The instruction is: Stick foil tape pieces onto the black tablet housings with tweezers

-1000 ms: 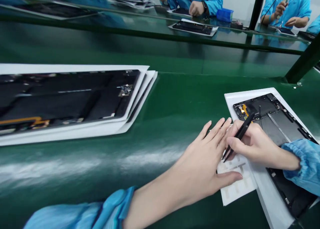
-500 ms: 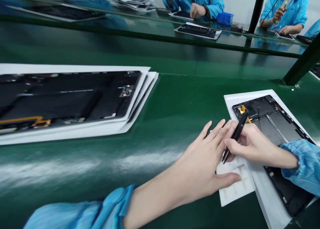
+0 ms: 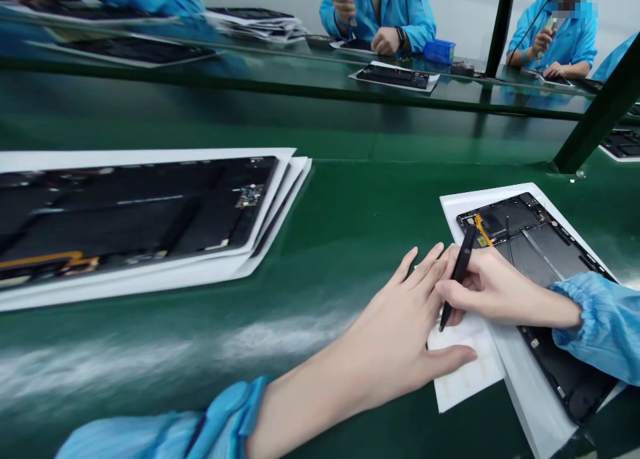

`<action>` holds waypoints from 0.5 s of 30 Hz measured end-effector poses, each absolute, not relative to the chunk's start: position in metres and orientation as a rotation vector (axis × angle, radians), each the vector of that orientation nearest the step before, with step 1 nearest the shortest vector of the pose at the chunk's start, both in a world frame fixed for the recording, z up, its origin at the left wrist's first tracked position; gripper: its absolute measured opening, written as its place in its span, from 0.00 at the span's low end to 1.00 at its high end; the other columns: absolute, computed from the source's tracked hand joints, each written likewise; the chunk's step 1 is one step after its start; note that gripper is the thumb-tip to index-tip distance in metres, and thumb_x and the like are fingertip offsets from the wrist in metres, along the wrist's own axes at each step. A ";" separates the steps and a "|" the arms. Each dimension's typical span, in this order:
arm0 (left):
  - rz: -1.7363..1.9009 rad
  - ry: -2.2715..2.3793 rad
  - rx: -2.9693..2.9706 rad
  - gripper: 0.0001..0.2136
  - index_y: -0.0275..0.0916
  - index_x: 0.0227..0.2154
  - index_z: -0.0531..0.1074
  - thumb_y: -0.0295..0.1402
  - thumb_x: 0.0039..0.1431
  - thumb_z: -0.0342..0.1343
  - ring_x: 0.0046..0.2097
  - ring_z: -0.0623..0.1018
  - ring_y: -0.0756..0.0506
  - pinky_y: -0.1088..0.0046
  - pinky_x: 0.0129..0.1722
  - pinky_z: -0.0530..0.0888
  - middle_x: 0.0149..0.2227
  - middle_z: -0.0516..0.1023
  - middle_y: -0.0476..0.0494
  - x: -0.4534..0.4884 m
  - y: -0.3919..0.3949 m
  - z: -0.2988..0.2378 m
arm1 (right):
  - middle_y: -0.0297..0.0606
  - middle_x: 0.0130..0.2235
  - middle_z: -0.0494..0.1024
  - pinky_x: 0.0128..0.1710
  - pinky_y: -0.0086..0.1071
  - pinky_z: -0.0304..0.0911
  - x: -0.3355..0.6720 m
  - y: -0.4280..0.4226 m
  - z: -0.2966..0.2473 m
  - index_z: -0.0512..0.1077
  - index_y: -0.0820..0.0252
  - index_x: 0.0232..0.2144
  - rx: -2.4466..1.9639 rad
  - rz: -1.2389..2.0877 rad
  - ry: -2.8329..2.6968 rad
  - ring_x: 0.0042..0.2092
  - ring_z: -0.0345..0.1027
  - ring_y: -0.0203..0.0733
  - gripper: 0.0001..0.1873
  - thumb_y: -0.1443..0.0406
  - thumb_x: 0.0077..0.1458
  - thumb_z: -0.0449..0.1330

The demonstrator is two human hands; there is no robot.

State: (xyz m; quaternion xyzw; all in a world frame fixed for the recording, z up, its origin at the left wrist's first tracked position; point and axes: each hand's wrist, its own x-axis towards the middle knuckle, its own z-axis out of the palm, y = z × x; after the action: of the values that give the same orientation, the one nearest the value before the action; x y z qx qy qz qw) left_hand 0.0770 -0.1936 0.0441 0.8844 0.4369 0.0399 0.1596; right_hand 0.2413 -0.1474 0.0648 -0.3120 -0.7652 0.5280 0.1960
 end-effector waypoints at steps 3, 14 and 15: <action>0.114 1.236 2.582 0.41 0.29 0.64 0.55 0.57 0.59 0.52 0.69 0.51 0.26 0.37 0.64 0.54 0.68 0.52 0.21 0.075 -0.193 0.042 | 0.32 0.19 0.75 0.24 0.24 0.67 0.239 -0.147 0.064 0.66 0.60 0.20 -0.858 1.478 -2.128 0.25 0.75 0.39 0.16 0.75 0.58 0.58; 0.770 0.900 2.932 0.25 0.34 0.65 0.54 0.41 0.71 0.44 0.68 0.58 0.34 0.49 0.64 0.59 0.65 0.60 0.30 0.063 -0.200 0.031 | 0.26 0.22 0.73 0.25 0.24 0.72 0.290 -0.163 0.099 0.67 0.59 0.23 -0.809 1.459 -1.538 0.25 0.76 0.37 0.15 0.63 0.54 0.70; 0.820 0.791 2.934 0.19 0.35 0.60 0.61 0.37 0.71 0.45 0.65 0.62 0.36 0.55 0.64 0.61 0.62 0.66 0.33 0.071 -0.206 0.037 | 0.27 0.24 0.74 0.27 0.25 0.73 0.301 -0.172 0.100 0.68 0.59 0.24 -0.842 1.389 -1.503 0.27 0.76 0.37 0.16 0.60 0.53 0.71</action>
State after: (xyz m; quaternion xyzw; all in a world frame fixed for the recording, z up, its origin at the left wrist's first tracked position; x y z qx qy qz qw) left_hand 0.0713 -0.2061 0.0374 0.9322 0.2513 0.2605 -0.0032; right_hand 0.3014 -0.1720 0.1002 -0.3402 -0.6073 0.5612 0.4478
